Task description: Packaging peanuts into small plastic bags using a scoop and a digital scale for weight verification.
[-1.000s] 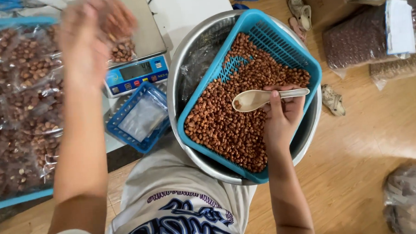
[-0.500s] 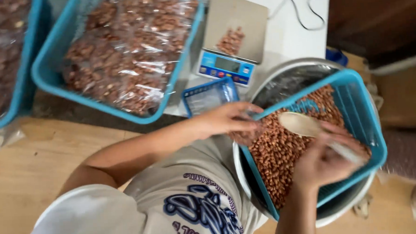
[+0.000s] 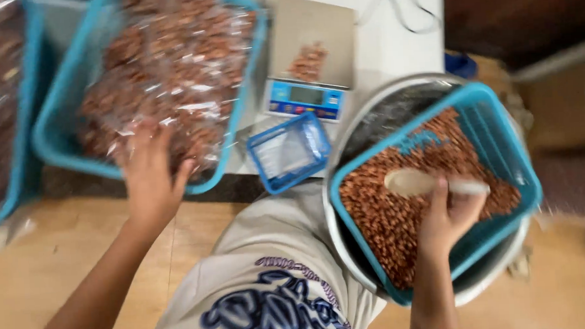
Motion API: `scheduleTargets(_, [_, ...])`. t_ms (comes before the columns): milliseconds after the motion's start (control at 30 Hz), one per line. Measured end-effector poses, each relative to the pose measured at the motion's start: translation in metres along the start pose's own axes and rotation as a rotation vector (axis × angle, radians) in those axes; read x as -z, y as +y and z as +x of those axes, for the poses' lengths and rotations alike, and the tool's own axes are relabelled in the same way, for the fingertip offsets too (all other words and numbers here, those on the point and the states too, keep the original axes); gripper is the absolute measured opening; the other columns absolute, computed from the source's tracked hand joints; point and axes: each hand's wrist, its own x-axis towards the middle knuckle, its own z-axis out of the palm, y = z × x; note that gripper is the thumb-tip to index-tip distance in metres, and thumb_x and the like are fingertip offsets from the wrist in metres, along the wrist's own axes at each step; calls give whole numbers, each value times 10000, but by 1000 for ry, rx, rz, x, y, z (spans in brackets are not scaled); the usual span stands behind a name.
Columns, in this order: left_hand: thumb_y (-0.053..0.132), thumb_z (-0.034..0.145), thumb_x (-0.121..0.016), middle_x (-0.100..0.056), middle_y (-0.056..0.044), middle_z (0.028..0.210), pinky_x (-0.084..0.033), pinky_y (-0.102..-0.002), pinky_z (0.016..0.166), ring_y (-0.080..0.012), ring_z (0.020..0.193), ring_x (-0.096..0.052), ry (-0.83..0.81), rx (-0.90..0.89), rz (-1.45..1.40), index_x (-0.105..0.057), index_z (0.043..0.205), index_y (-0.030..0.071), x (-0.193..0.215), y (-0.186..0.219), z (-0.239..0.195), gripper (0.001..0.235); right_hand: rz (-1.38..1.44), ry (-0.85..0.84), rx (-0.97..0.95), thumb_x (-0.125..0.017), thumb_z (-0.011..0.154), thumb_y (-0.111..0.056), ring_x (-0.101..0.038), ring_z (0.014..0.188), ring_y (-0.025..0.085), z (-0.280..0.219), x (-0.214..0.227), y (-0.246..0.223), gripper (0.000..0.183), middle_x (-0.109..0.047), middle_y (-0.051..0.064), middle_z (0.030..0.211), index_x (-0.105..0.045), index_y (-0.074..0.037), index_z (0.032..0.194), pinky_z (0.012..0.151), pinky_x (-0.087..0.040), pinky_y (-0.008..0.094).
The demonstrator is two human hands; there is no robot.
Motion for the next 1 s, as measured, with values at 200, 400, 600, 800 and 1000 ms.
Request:
scheduleTargets(200, [158, 1002, -661, -610, -199, 1372, -340, -552, 1152, -415, 1321, -545, -108, -213, -388, -584, 1397, 58, -34, 103, 72, 415, -355, 125, -44, -688, 950, 74, -658, 1100, 358, 55, 11, 105, 232, -654, 126, 1027, -636, -101, 1094, 1026, -444, 469])
scheduleTargets(400, [335, 759, -827, -642, -149, 1218, -593, -475, 902, -403, 1167, -622, -714, -261, -85, -690, 1294, 131, -210, 126, 39, 589, 39, -150, -254, -574, 957, 186, -659, 999, 324, 26, -47, 43, 218, -674, 190, 959, -499, -18, 940, 971, -495, 501])
scheduleTargets(600, [232, 830, -755, -728, -41, 1064, -548, -415, 901, -290, 1068, -673, -691, -320, -237, -799, 999, 201, -219, 120, 35, 177, 152, -312, -466, -587, 1005, 79, -657, 1107, 306, -4, -11, 10, 179, -675, 176, 1042, -479, -63, 989, 985, -489, 465])
scheduleTargets(800, [134, 1082, -546, -767, -154, 1046, -598, -351, 958, -244, 1036, -746, -491, 640, -1365, -717, 1136, 54, -174, 143, 78, 196, 320, -127, -808, -604, 1012, 14, -648, 1030, 220, -39, 2, 19, 184, -657, 186, 1124, -454, -74, 1072, 905, -559, 385])
scheduleTargets(1000, [50, 846, -839, -776, -155, 859, -655, -321, 805, -195, 820, -783, -529, 523, -1579, -760, 1040, -1, -98, 224, 113, 216, 489, 12, -906, -665, 953, 28, -668, 845, 223, -22, 1, -9, 224, -585, 118, 990, -493, -31, 1083, 676, -635, 334])
